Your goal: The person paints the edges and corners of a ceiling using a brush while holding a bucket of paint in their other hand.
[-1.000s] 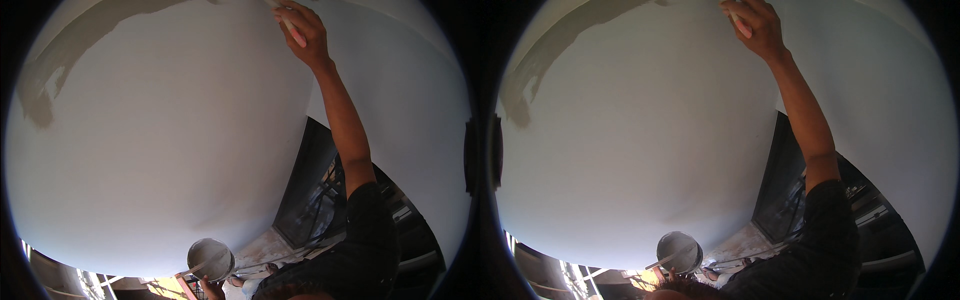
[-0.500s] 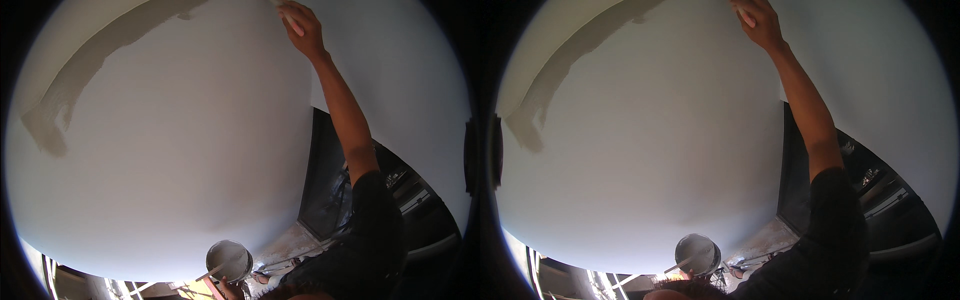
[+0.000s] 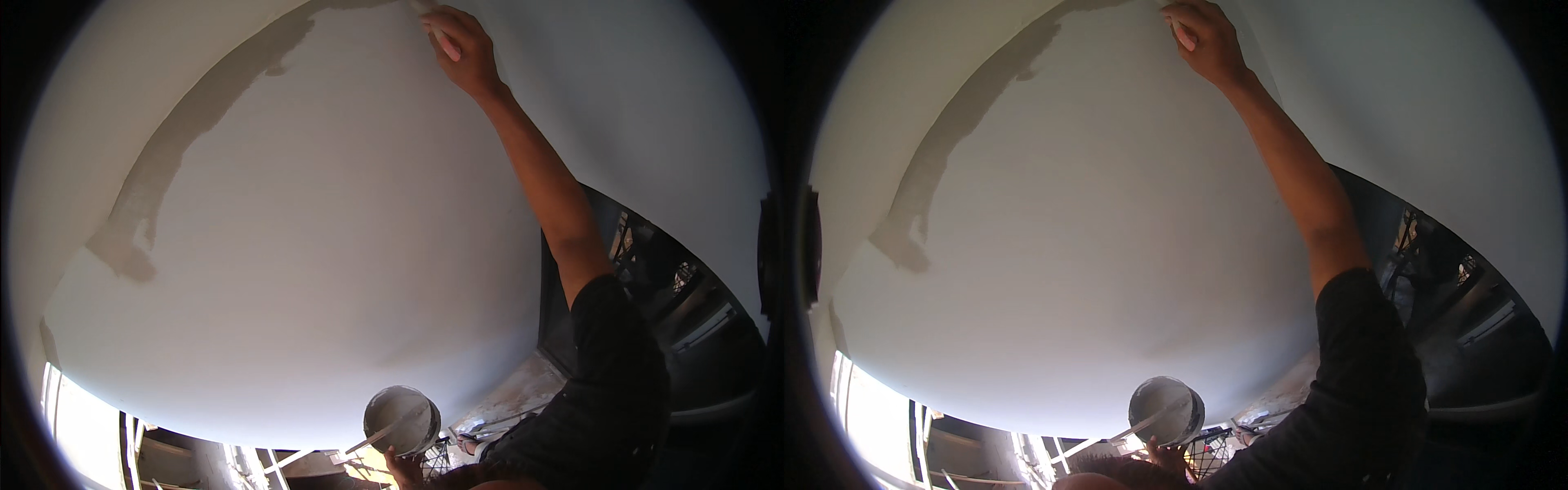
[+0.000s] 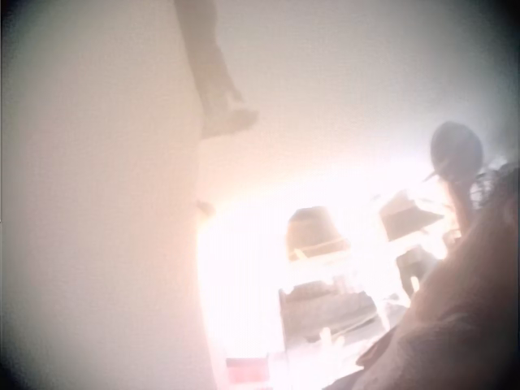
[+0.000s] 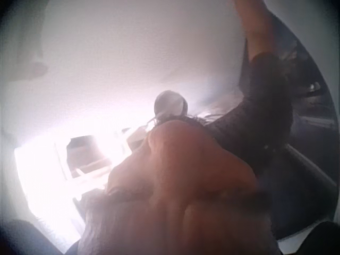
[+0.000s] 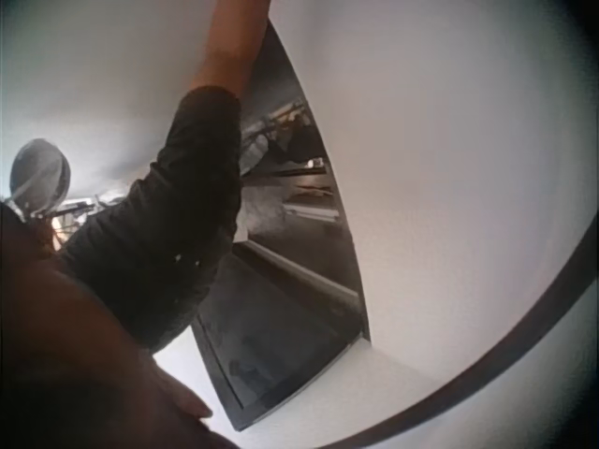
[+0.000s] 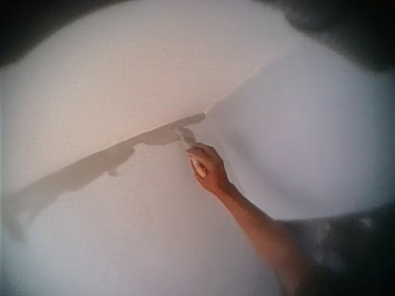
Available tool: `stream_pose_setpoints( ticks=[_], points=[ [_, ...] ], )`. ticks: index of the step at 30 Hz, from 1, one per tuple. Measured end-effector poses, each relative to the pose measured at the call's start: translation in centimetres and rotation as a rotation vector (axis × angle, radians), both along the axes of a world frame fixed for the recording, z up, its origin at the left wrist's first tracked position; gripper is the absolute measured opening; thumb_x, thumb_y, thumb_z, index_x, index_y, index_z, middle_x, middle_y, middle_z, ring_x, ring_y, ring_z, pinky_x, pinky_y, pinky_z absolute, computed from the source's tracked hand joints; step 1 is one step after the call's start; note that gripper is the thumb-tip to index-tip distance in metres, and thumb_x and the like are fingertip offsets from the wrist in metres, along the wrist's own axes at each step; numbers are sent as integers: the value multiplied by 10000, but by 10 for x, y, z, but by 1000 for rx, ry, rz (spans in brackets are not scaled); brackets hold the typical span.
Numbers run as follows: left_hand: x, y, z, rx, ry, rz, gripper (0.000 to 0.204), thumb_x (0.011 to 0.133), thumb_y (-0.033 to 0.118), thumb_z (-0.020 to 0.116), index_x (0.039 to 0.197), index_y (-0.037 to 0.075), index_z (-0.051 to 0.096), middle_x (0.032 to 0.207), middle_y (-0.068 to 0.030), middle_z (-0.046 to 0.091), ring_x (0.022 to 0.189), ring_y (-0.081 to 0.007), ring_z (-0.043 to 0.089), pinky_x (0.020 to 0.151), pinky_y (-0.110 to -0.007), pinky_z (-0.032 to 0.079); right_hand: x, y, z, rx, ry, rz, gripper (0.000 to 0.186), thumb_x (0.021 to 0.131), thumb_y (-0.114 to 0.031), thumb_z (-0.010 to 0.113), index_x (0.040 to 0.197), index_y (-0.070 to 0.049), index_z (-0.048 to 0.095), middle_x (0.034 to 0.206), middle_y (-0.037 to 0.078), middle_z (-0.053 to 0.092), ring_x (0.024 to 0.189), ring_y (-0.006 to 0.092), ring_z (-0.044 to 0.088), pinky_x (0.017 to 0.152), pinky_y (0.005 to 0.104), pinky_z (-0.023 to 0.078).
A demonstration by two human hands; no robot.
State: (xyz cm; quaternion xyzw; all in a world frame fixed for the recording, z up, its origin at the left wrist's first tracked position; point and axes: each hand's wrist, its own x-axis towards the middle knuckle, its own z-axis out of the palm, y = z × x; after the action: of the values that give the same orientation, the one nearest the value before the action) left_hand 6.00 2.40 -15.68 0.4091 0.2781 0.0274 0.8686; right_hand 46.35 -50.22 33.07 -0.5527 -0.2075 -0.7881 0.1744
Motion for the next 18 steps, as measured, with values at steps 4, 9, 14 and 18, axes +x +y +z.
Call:
stream_pose_setpoints(
  ticks=[4,9,14,18],
  points=[
    [-7,0,4,20,35,76,758,841,423,689,1468,76,443,1466,-155,481,1339,-388,480,1068,-669,427,-18,84,-4,-221,29,188,479,735,91,711,1148,-152,700,1253,59,660,1078,245,657,828,361,593],
    [-7,-24,28,57,33,70,741,822,396,699,1450,90,452,1478,-142,452,1342,-395,450,1044,-656,432,-2,35,-1,-10,78,147,445,759,144,689,1116,-120,701,1244,46,668,1067,238,657,797,346,611],
    [-8,-30,48,96,39,29,678,855,384,683,1430,100,464,1441,-140,479,1328,-375,467,1049,-644,426,-9,107,1,-102,-15,261,458,717,137,685,1087,-132,706,1290,75,626,1077,255,639,769,348,595],
    [-16,-34,62,128,21,48,639,875,391,668,1416,103,488,1433,-139,491,1327,-375,474,1066,-640,415,-21,131,-2,-219,31,335,504,669,144,686,1100,-116,704,1277,96,628,1056,264,651,758,340,589]
  ],
)
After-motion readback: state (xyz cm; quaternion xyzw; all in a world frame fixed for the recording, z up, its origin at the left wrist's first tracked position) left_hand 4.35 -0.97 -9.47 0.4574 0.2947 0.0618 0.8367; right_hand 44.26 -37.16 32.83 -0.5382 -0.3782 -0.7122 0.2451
